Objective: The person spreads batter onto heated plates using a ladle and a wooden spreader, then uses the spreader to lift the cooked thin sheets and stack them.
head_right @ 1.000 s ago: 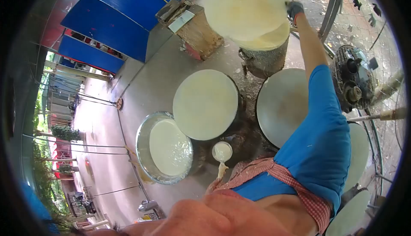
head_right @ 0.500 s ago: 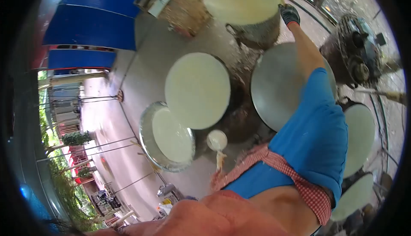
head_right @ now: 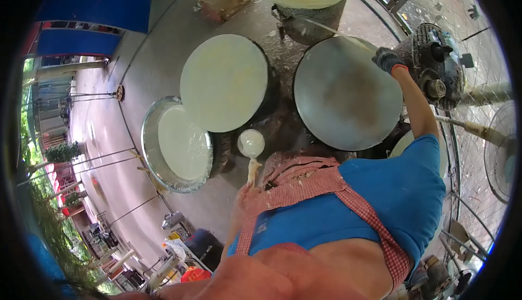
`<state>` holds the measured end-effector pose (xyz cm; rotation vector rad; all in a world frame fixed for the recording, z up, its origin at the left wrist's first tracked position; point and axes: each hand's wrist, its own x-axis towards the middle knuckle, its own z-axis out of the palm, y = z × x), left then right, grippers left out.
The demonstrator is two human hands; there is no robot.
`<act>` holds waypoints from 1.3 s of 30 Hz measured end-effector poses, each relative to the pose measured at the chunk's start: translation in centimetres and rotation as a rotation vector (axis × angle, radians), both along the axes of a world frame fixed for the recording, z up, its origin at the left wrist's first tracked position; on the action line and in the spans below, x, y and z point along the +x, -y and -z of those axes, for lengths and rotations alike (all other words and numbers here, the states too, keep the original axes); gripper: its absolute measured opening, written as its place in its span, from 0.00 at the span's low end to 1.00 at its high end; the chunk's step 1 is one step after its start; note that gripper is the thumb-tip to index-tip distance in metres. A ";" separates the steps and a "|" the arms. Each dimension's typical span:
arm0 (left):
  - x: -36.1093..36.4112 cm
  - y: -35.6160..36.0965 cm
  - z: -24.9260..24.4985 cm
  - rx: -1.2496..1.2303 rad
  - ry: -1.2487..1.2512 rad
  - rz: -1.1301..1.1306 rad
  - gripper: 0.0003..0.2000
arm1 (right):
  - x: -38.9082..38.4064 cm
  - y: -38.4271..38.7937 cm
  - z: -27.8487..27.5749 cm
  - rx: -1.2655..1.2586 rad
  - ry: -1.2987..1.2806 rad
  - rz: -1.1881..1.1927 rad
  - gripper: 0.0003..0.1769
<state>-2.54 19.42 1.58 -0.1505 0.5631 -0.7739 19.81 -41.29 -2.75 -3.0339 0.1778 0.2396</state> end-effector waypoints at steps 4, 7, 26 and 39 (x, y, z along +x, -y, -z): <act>0.0 -1.0 0.1 -0.072 0.049 -0.060 0.15 | 2.7 -5.9 -4.7 0.312 -0.329 0.243 0.16; -0.6 -2.7 0.3 -0.180 0.102 -0.173 0.15 | 2.2 -12.0 -5.7 0.369 -0.146 0.086 0.17; 9.4 -36.2 19.3 0.935 0.068 0.151 0.05 | -0.1 -65.9 -6.3 0.210 0.050 -0.938 0.14; 10.4 -36.2 -5.5 0.307 0.140 -0.166 0.10 | -11.8 -62.1 -5.1 0.243 0.213 -0.481 0.26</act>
